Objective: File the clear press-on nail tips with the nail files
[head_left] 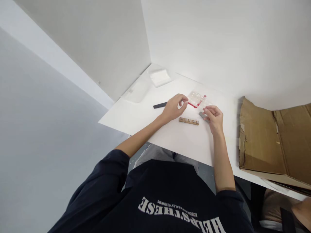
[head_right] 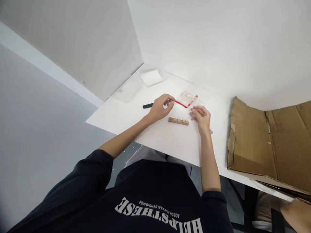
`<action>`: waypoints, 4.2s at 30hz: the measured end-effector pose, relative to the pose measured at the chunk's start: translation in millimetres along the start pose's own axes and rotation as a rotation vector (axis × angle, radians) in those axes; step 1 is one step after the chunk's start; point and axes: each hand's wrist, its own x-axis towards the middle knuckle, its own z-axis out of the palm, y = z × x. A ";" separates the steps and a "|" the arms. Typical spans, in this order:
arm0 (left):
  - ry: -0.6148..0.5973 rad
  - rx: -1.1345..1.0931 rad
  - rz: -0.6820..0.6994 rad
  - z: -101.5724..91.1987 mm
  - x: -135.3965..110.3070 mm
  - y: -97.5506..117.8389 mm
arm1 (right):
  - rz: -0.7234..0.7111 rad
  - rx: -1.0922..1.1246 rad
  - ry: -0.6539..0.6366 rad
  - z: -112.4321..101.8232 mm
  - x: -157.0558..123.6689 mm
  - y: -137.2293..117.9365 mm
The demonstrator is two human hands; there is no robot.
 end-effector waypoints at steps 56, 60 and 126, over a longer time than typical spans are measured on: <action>0.059 -0.477 0.068 -34.2 101.8 125.2 | -0.124 -0.183 0.062 -19.6 -3.0 -86.3; 0.131 -0.485 0.099 -38.8 100.2 127.5 | -0.238 0.153 -0.013 13.1 -8.6 -139.5; 0.101 -0.948 -0.232 -31.6 106.1 123.0 | -0.710 -0.462 0.317 49.0 -1.9 -131.6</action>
